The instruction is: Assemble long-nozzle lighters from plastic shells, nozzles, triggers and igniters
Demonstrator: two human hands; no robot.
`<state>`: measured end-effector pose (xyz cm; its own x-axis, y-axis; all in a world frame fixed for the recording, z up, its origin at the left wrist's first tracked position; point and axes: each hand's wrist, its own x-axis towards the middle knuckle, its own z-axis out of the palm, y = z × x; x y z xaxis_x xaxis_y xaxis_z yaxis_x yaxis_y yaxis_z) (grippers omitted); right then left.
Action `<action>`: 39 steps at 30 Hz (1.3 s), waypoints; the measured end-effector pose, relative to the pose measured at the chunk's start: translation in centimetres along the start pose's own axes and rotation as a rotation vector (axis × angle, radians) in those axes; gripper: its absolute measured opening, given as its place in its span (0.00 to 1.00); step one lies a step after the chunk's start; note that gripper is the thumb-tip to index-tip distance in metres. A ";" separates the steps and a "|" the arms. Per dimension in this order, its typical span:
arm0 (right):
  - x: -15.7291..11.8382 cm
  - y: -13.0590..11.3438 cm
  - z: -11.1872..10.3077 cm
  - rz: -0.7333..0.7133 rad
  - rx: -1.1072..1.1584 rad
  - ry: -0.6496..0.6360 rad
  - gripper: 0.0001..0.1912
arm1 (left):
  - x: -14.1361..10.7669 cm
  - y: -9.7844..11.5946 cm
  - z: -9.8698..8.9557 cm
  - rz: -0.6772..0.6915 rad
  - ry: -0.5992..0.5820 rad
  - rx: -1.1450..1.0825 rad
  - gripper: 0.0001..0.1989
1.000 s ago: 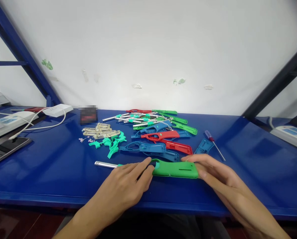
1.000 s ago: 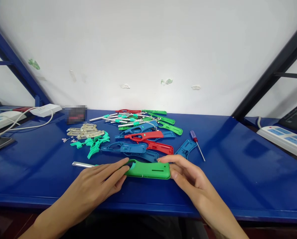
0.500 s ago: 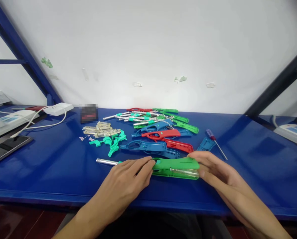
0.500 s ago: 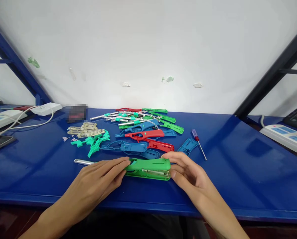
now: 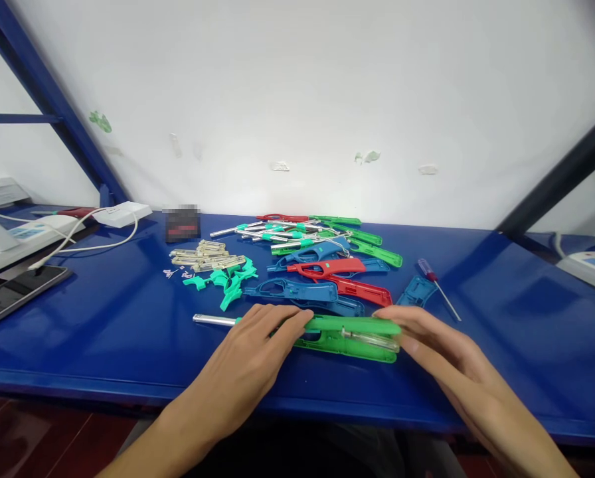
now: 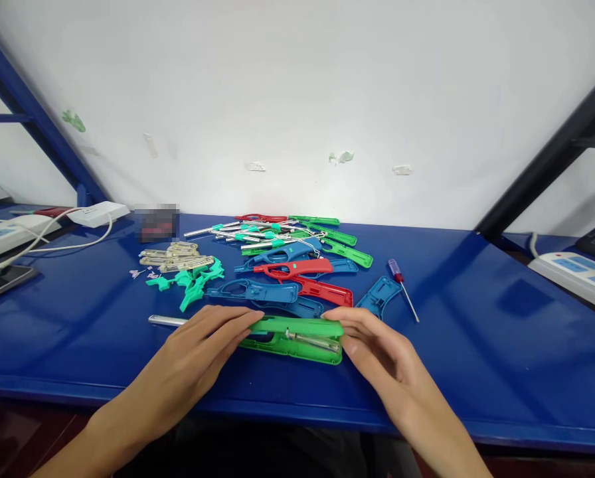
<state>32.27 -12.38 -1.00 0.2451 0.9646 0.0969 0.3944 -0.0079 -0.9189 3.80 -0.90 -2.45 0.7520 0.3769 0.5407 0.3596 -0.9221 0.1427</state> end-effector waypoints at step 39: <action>-0.1 0.6 0.4 -0.008 -0.103 0.035 0.19 | 0.9 1.1 -0.4 0.016 0.058 -0.041 0.14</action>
<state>32.16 -12.34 -1.65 0.2721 0.9549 0.1188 0.4852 -0.0295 -0.8739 4.66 -1.65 -1.52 0.7239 0.3571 0.5903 0.3237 -0.9314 0.1665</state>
